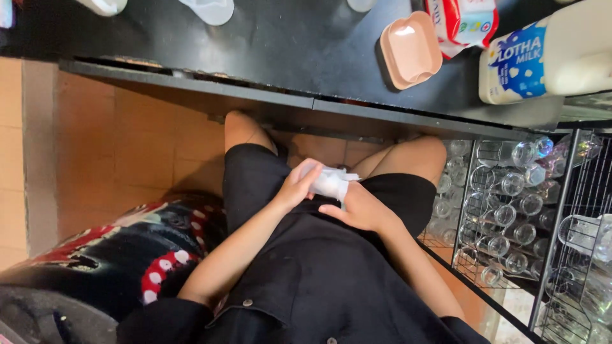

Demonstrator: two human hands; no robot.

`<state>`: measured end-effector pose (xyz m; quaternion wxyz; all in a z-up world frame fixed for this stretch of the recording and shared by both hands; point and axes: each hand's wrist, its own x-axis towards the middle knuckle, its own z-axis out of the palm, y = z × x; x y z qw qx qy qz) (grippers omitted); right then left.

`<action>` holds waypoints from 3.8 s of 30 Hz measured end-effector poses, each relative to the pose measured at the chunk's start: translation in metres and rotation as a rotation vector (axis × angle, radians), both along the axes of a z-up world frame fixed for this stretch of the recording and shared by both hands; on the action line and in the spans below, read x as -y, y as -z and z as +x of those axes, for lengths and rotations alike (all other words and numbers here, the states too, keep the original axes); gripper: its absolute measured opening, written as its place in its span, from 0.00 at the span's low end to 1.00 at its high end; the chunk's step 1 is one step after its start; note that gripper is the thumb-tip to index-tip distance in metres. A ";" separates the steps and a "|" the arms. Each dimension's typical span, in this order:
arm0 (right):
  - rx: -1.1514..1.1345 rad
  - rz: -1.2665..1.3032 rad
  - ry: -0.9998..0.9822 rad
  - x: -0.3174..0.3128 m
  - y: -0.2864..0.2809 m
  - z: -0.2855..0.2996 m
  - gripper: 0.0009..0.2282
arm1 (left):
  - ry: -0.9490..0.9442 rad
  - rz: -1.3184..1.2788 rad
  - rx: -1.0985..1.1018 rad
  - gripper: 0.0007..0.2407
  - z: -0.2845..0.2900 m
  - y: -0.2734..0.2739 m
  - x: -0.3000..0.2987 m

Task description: Wiping the inside and outside of a plastic measuring cup with a paper towel at a service counter.

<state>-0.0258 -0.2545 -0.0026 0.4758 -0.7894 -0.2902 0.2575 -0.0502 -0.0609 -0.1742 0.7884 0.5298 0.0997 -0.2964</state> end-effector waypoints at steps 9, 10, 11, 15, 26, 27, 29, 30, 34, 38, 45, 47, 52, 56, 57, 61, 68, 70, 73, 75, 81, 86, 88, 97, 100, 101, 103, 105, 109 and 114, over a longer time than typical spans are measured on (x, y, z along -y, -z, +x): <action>-0.938 0.666 0.495 0.030 0.155 -0.041 0.18 | 0.060 -0.002 0.497 0.24 0.023 -0.063 -0.007; -0.938 0.666 0.493 0.025 0.140 -0.036 0.18 | 0.058 -0.001 0.498 0.24 0.025 -0.064 -0.008; -0.619 0.433 0.391 0.020 0.126 -0.031 0.17 | 0.074 -0.007 0.547 0.24 0.027 -0.065 -0.010; 0.159 -0.018 0.159 -0.003 0.078 -0.020 0.18 | 0.069 -0.161 0.220 0.18 0.023 -0.011 -0.007; -0.548 0.434 0.470 0.005 0.128 -0.026 0.19 | -0.055 0.232 0.444 0.15 0.029 -0.027 -0.007; -0.600 0.447 0.574 0.006 0.133 -0.027 0.20 | -0.073 0.258 0.488 0.15 0.029 -0.030 -0.007; -0.498 0.303 0.620 0.008 0.134 -0.029 0.18 | -0.099 0.235 0.496 0.14 0.029 -0.026 -0.007; -0.395 0.158 0.661 0.008 0.135 -0.031 0.17 | -0.126 0.212 0.507 0.13 0.029 -0.023 -0.007; -0.050 -0.113 0.485 0.004 0.116 -0.023 0.14 | -0.133 0.095 0.112 0.15 0.030 -0.003 -0.010; 0.265 -0.067 0.258 -0.004 0.101 -0.020 0.20 | -0.125 0.012 0.013 0.19 0.032 0.003 -0.011; -0.093 0.502 0.318 0.015 0.164 -0.046 0.25 | -0.278 0.081 -0.106 0.21 0.040 -0.005 -0.010; -0.296 0.494 0.408 0.017 0.168 -0.048 0.22 | -0.276 0.077 -0.120 0.21 0.040 0.001 -0.012; -0.216 0.074 0.570 0.007 0.147 -0.036 0.11 | -0.170 0.125 -0.047 0.22 0.030 0.021 -0.007; -0.121 0.112 0.498 0.002 0.127 -0.027 0.09 | -0.107 0.100 0.131 0.15 0.023 0.020 -0.002; -0.160 0.119 0.522 0.003 0.132 -0.028 0.08 | -0.098 0.081 0.177 0.14 0.023 0.015 -0.001; -0.373 0.203 0.677 0.016 0.182 -0.041 0.07 | -0.024 0.228 0.461 0.16 0.025 -0.028 -0.004; -0.405 0.300 0.835 0.013 0.163 -0.035 0.08 | 0.037 0.237 0.677 0.22 0.030 -0.057 -0.006; -0.353 0.231 0.834 0.011 0.162 -0.036 0.09 | 0.059 0.117 0.461 0.26 0.029 -0.039 -0.005; -0.392 0.358 0.750 0.014 0.174 -0.039 0.09 | 0.147 0.197 -0.088 0.23 0.024 0.003 -0.002; -0.337 0.215 0.728 0.019 0.190 -0.041 0.11 | 0.134 0.170 0.074 0.22 0.021 0.022 -0.002; -0.330 0.294 0.773 0.032 0.204 -0.046 0.22 | 0.180 0.225 0.364 0.27 0.026 -0.032 -0.003; -0.391 0.402 0.920 0.042 0.218 -0.040 0.30 | 0.140 0.158 0.324 0.27 0.027 -0.030 -0.006; -0.480 0.555 1.015 0.041 0.204 -0.032 0.30 | 0.122 0.111 0.310 0.26 0.027 -0.028 -0.008; -0.883 0.781 0.945 0.052 0.196 -0.030 0.15 | 0.113 0.281 0.544 0.24 0.029 -0.043 -0.010; -0.583 0.264 0.685 0.042 0.180 -0.031 0.11 | 0.140 0.353 0.694 0.24 0.028 -0.039 -0.008; -0.571 0.268 0.708 0.038 0.170 -0.028 0.11 | 0.106 0.248 0.610 0.27 0.030 -0.048 -0.007; -0.560 0.273 0.732 0.034 0.161 -0.026 0.11 | 0.076 0.146 0.523 0.30 0.027 -0.031 -0.007; -0.454 0.202 0.687 0.035 0.164 -0.026 0.11 | 0.081 0.209 0.174 0.21 0.022 0.019 -0.008; -0.428 0.194 0.640 0.032 0.171 -0.030 0.12 | 0.174 0.331 -0.003 0.19 0.025 0.008 -0.001; -0.312 0.205 0.680 0.027 0.161 -0.025 0.14 | 0.086 0.335 0.516 0.26 0.029 -0.037 -0.004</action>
